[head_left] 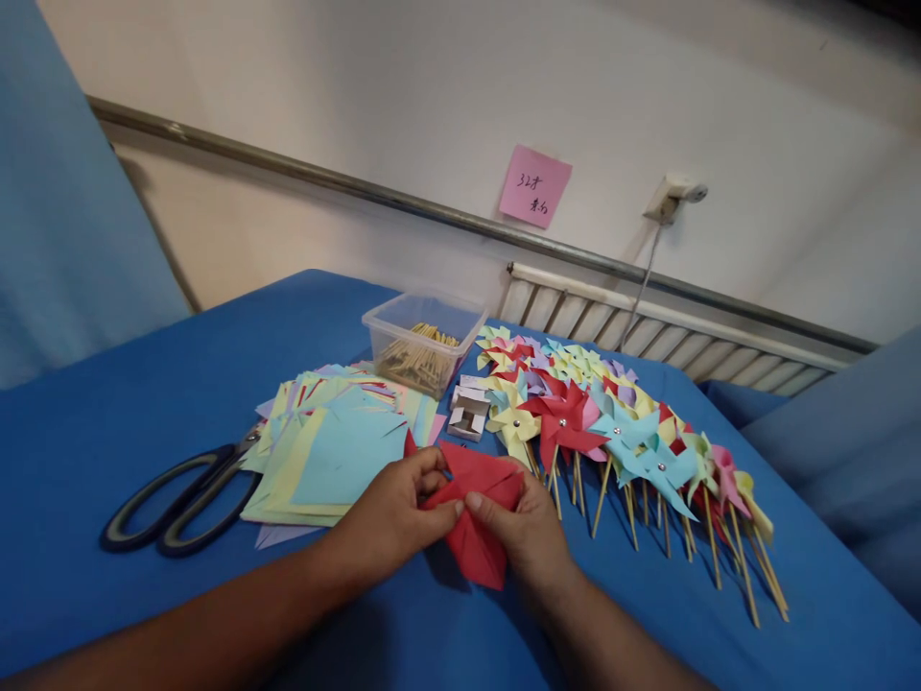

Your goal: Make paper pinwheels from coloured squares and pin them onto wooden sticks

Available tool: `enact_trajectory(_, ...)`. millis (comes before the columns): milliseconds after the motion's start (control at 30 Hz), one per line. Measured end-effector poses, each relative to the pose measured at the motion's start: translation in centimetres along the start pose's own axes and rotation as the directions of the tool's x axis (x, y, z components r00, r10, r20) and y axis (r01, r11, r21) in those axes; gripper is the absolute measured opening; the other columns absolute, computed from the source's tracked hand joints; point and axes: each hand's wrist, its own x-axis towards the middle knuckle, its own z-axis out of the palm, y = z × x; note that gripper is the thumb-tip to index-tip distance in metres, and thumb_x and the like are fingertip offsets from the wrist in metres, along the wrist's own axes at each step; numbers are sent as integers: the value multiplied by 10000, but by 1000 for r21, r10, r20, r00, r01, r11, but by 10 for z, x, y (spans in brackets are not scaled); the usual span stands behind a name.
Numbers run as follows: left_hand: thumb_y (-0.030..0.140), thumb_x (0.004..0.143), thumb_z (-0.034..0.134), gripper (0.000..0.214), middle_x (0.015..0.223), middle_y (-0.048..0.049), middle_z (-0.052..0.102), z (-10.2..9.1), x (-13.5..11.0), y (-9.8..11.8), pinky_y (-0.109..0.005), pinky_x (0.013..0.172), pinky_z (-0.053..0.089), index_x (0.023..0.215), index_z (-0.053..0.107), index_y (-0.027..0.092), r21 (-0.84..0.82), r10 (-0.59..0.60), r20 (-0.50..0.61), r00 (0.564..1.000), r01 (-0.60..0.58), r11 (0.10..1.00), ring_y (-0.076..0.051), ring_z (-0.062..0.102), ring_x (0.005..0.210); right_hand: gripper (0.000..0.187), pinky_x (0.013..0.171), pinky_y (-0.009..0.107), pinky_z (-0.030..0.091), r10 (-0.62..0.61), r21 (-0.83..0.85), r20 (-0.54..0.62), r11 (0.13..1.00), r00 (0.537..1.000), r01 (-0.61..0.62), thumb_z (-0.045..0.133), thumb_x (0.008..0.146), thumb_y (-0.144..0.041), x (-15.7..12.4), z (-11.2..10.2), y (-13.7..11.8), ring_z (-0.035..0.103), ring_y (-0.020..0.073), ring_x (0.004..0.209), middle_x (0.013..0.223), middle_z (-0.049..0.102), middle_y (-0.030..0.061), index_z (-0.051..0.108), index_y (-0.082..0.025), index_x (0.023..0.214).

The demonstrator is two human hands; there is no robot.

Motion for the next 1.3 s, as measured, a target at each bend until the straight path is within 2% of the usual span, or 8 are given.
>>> enact_trajectory(100, 250, 612, 781, 339, 752, 0, 703, 1, 1, -1, -249, 655, 471, 906, 631, 174, -57, -31, -65, 997, 27, 998, -168, 647, 704, 371, 765, 350, 541, -81, 25, -113, 996, 990, 84, 798, 670, -331, 3, 1, 6, 688, 209, 796, 915, 733, 52, 630, -190, 969)
enact_trajectory(200, 275, 645, 776, 344, 873, -51, 726, 5, 1, -3, -287, 755, 496, 945, 658, 156, -281, -135, 25, 991, 137, 950, -188, 667, 796, 390, 784, 376, 544, -142, 17, -218, 989, 966, 149, 789, 686, -315, 5, 3, 11, 692, 219, 807, 937, 734, 67, 629, -178, 1015)
enact_trajectory(267, 275, 658, 773, 343, 896, -73, 736, 8, 0, -5, -304, 779, 501, 963, 678, 151, -377, -148, 81, 986, 167, 911, -195, 672, 801, 398, 806, 397, 542, -150, 24, -237, 987, 960, 160, 786, 688, -314, 6, 5, 13, 694, 227, 822, 953, 734, 73, 631, -175, 1028)
enact_trajectory(467, 280, 642, 790, 338, 900, -95, 754, 12, -2, -10, -311, 804, 498, 944, 726, 143, -429, -123, 38, 992, 127, 894, -216, 681, 831, 413, 818, 414, 546, -126, 88, -225, 985, 966, 149, 788, 680, -329, 6, 10, 14, 699, 237, 841, 973, 735, 82, 628, -169, 1025)
enact_trajectory(667, 277, 638, 782, 340, 809, -92, 755, 8, 0, -12, -306, 734, 500, 932, 731, 116, -367, -139, -54, 989, 110, 924, -212, 679, 746, 383, 819, 395, 531, -115, 90, -151, 987, 982, 130, 761, 720, -345, 7, 8, 15, 684, 226, 857, 997, 720, 69, 610, -189, 1036)
enact_trajectory(867, 248, 724, 715, 299, 918, -84, 748, -5, 2, 0, -320, 799, 513, 1005, 702, 144, -418, -52, -71, 996, 17, 908, -216, 679, 835, 264, 647, 238, 483, -250, -130, -142, 964, 958, 233, 640, 836, -364, -3, 6, 8, 594, 124, 720, 834, 631, -14, 565, -254, 1064)
enact_trajectory(1033, 211, 765, 674, 225, 952, -69, 740, -10, 1, 10, -294, 789, 527, 982, 694, 155, -459, -15, -58, 998, -14, 889, -195, 671, 841, 406, 685, 279, 471, -372, -392, 15, 852, 928, 348, 576, 876, -281, -14, 6, 9, 546, 125, 728, 1069, 593, 32, 458, -317, 1263)
enact_trajectory(1300, 141, 770, 652, 198, 885, -71, 742, -11, 1, 6, -278, 733, 545, 964, 691, 146, -494, -39, -36, 999, 16, 869, -173, 675, 767, 298, 724, 287, 463, -473, -508, 194, 701, 859, 500, 513, 903, -186, -17, -2, 3, 554, 146, 782, 951, 577, 21, 563, -294, 1176)
